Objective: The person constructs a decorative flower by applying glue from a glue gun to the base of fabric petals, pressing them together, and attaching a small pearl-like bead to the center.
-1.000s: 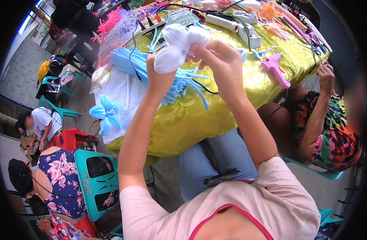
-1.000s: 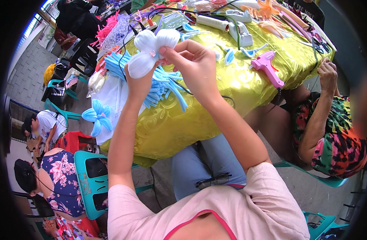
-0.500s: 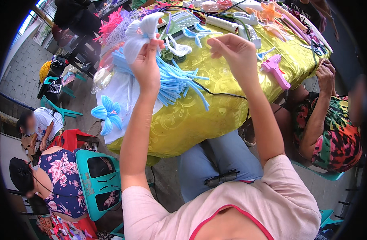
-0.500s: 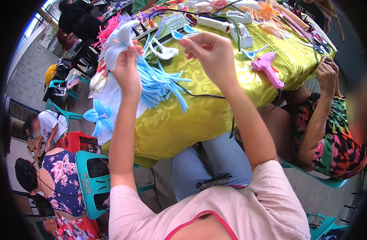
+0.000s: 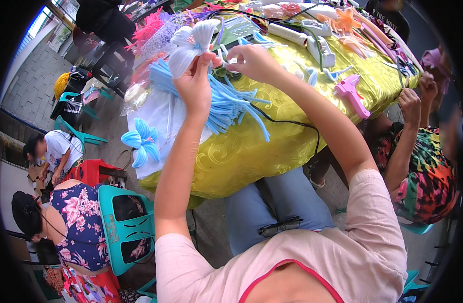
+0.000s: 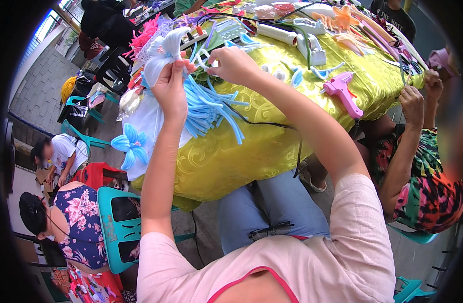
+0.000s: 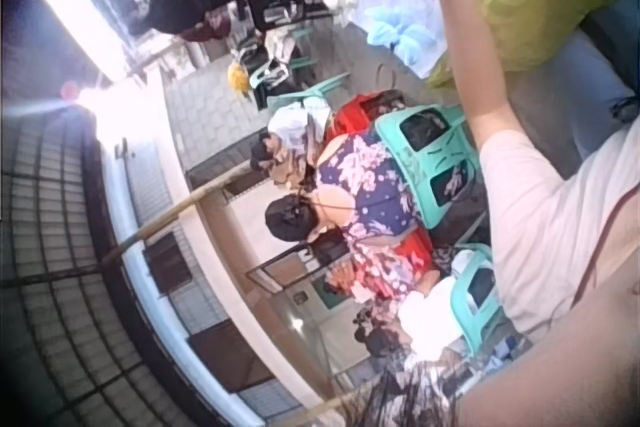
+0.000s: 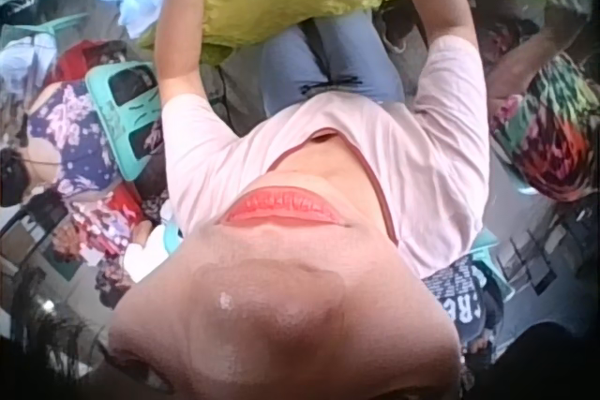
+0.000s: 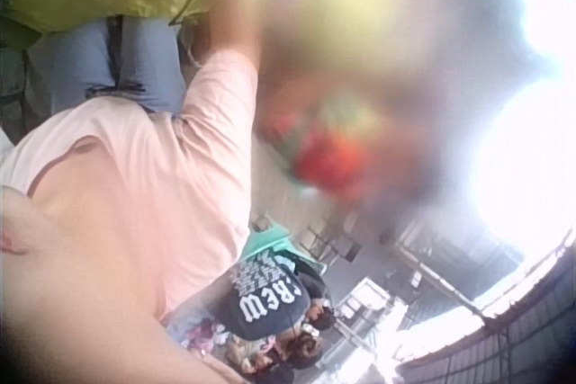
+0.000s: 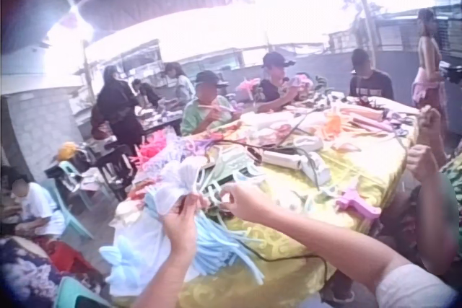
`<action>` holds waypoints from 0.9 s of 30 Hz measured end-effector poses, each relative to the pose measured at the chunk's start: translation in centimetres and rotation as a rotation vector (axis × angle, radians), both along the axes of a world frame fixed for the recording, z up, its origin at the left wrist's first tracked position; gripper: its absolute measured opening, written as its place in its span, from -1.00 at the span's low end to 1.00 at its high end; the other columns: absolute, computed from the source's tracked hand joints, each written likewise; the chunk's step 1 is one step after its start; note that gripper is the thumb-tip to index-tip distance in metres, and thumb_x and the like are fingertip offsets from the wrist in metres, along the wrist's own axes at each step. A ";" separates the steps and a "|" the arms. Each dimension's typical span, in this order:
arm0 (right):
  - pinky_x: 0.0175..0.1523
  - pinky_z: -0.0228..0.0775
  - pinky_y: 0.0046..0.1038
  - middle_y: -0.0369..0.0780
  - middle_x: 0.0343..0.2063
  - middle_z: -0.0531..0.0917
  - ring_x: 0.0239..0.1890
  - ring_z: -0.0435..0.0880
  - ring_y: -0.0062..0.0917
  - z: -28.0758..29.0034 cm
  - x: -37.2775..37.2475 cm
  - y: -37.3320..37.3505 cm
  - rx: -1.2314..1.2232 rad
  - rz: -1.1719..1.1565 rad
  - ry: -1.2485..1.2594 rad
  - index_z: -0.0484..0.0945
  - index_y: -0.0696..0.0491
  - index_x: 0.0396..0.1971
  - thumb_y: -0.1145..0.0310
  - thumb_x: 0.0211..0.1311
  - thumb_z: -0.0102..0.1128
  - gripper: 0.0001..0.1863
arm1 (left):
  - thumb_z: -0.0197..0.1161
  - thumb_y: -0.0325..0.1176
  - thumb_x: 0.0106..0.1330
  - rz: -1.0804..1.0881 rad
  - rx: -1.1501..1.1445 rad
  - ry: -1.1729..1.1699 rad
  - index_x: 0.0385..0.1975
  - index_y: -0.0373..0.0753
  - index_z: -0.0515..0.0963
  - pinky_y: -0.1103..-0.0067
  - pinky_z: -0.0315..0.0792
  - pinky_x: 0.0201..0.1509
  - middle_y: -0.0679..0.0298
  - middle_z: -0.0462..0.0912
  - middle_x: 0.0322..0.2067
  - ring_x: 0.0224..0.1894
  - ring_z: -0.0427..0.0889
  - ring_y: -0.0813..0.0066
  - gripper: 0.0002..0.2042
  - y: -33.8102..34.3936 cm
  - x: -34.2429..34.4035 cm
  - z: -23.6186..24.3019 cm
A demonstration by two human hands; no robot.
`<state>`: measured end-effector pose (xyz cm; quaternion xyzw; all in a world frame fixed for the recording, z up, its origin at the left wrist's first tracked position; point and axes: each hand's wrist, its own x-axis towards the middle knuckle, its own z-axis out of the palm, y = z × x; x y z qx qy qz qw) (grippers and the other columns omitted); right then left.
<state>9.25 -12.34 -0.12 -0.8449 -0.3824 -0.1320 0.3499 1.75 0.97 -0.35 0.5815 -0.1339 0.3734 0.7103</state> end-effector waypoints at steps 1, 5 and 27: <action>-0.46 0.28 -0.47 -0.20 -0.65 0.53 -0.59 0.48 -0.43 0.0 0.2 0.5 -0.012 0.011 -0.005 0.53 0.06 -0.41 0.24 -0.13 0.22 -0.73 | 0.11 -0.36 0.17 0.015 -0.004 0.005 -0.35 -0.42 0.46 0.67 0.40 -0.36 0.24 0.53 -0.47 -0.48 0.49 0.59 -0.79 0.1 0.1 -0.1; -0.32 0.38 -0.43 -0.13 -0.56 0.58 -0.49 0.56 -0.35 0.8 0.4 1.1 -0.075 0.039 0.098 0.57 0.06 -0.48 0.25 -0.16 0.20 -0.77 | 0.08 -0.32 0.20 0.055 -0.031 0.037 -0.34 -0.41 0.44 0.69 0.38 -0.39 0.24 0.52 -0.49 -0.50 0.47 0.60 -0.77 0.0 -0.1 0.0; -0.21 0.39 -0.60 -0.18 -0.43 0.57 -0.25 0.56 -0.48 1.2 -7.9 -3.7 1.256 0.440 1.049 0.43 0.15 -0.52 0.59 -0.03 0.13 -0.93 | 0.05 -0.32 0.21 -0.115 0.055 0.041 -0.28 -0.41 0.41 0.60 0.46 -0.36 0.19 0.55 -0.44 -0.40 0.53 0.52 -0.75 -0.7 -0.9 0.2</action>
